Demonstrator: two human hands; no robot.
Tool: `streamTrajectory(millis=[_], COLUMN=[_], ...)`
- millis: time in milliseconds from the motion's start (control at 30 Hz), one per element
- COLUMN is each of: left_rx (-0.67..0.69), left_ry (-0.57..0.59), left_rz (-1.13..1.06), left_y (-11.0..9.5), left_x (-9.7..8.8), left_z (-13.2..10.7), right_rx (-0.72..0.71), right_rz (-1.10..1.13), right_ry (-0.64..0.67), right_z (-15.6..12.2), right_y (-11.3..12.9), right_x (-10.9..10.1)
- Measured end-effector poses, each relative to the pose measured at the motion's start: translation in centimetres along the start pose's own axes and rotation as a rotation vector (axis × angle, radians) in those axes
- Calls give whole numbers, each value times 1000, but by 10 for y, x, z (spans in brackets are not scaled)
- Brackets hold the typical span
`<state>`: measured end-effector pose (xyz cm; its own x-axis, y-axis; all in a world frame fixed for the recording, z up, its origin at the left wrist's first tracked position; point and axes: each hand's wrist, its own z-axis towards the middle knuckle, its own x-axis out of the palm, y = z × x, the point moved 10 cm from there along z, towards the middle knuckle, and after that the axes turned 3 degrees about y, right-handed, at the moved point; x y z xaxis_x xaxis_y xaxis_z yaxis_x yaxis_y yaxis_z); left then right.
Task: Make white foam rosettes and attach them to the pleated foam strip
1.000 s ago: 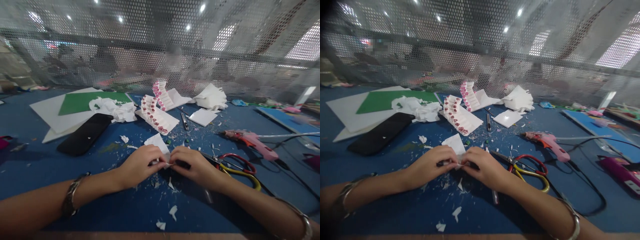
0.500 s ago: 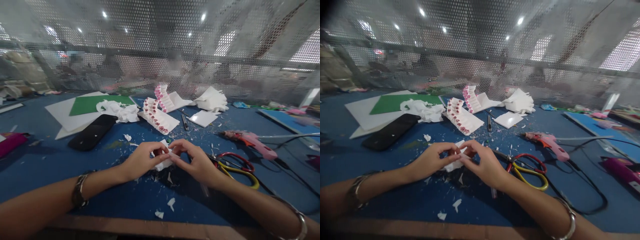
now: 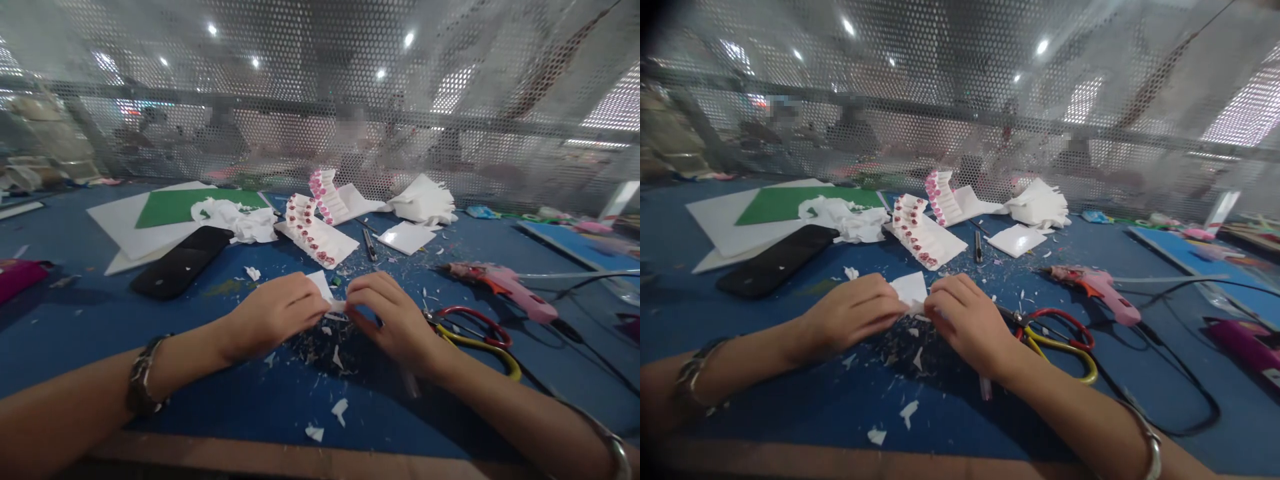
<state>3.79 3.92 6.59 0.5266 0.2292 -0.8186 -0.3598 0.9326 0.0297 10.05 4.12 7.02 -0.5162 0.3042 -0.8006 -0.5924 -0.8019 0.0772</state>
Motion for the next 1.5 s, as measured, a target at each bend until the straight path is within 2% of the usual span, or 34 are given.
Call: streamTrajectory(millis=[67, 133, 300, 400, 500, 600, 733, 933, 1267, 1433, 1500], left_rx=[94, 103, -7, -61, -142, -249, -297, -230, -339, -432, -422], left_ry=[13, 46, 195, 312, 421, 484, 487, 410, 409, 425, 447], left_rz=[145, 187, 15, -57, -144, -244, -275, -221, -331, -398, -406], left_y=[-11, -13, -6, -2, 5, 13, 17, 13, 20, 29, 28], left_x=[4, 10, 27, 39, 50, 57, 57, 49, 51, 52, 54], left_z=[-2, -4, -3, -5, -10, -17, -22, -20, -23, -25, -25], right_rx=[-78, -143, -165, -183, -109, 16, 112, 96, 200, 388, 393], right_rz=[-147, -228, -163, -94, -10, 106, 149, 108, 250, 331, 366], right_ry=[3, 48, 219, 277, 353, 441, 459, 473, 467, 434, 446], right_z=[-1, -3, -8, -10, -11, -15, -16, -12, -16, -18, -17], right_y=[10, 19, 20, 20, 12, 2, -5, -2, -12, -27, -27], right_x=[2, 10, 34, 43, 51, 60, 62, 65, 66, 62, 62])
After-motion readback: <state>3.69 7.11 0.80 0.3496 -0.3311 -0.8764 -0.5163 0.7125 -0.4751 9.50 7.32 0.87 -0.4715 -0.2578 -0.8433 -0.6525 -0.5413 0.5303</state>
